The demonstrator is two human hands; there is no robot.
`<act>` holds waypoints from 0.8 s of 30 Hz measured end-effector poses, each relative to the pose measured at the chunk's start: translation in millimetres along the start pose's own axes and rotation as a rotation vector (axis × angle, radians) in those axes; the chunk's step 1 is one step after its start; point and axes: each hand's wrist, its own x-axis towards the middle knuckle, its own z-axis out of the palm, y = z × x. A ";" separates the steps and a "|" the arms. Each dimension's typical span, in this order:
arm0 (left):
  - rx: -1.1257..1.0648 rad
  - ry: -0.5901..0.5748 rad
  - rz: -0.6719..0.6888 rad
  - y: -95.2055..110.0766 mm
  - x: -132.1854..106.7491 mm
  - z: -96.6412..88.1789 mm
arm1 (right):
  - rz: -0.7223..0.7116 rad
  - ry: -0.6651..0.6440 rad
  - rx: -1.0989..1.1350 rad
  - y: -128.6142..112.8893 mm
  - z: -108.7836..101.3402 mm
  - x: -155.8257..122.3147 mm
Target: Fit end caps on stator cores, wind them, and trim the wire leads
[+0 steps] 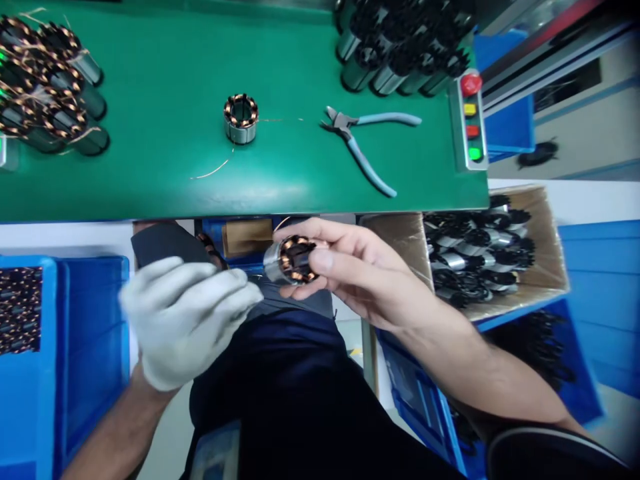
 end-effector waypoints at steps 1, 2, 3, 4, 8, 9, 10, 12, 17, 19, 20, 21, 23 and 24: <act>0.029 -0.065 0.070 -3.1 0.8 11.7 | -0.049 0.011 -0.005 -1.2 -2.9 -1.6; 0.044 -0.095 0.106 -5.7 0.1 21.4 | -0.102 0.020 -0.023 -2.1 -5.3 -3.3; 0.012 -0.094 0.045 -6.9 -1.2 28.1 | -0.144 0.031 -0.058 -2.6 -7.1 -5.0; -0.048 -0.057 -0.068 -6.0 -2.7 31.4 | -0.176 0.049 -0.106 -2.3 -8.0 -6.4; -0.275 0.228 -0.361 18.8 2.9 22.9 | -0.190 0.103 -0.312 4.3 -2.9 -7.0; -0.309 0.283 -0.354 26.9 6.9 21.3 | -0.192 0.097 -0.334 6.4 -0.8 -6.0; -0.350 0.330 -0.349 33.7 10.5 22.2 | -0.198 0.086 -0.341 8.2 1.0 -4.8; -0.485 0.360 -0.396 39.7 13.1 31.8 | -0.214 0.055 -0.330 9.9 2.5 -3.4; -0.862 0.235 -0.695 18.1 -3.6 59.0 | -0.259 -0.039 -0.298 9.5 -5.5 -9.7; -0.835 0.207 -0.633 13.7 -4.4 52.5 | -0.275 -0.021 -0.353 12.6 -7.7 -12.7; -0.797 0.182 -0.575 15.0 -1.9 46.2 | -0.277 -0.009 -0.386 15.1 -7.9 -13.2; -0.756 0.151 -0.527 18.1 1.8 39.6 | -0.271 -0.002 -0.414 17.8 -7.5 -13.1; -0.707 0.116 -0.499 25.8 9.6 30.9 | -0.248 -0.010 -0.433 22.5 -5.9 -11.2; -0.704 0.117 -0.514 28.2 11.7 30.5 | -0.243 -0.020 -0.424 23.9 -5.2 -10.1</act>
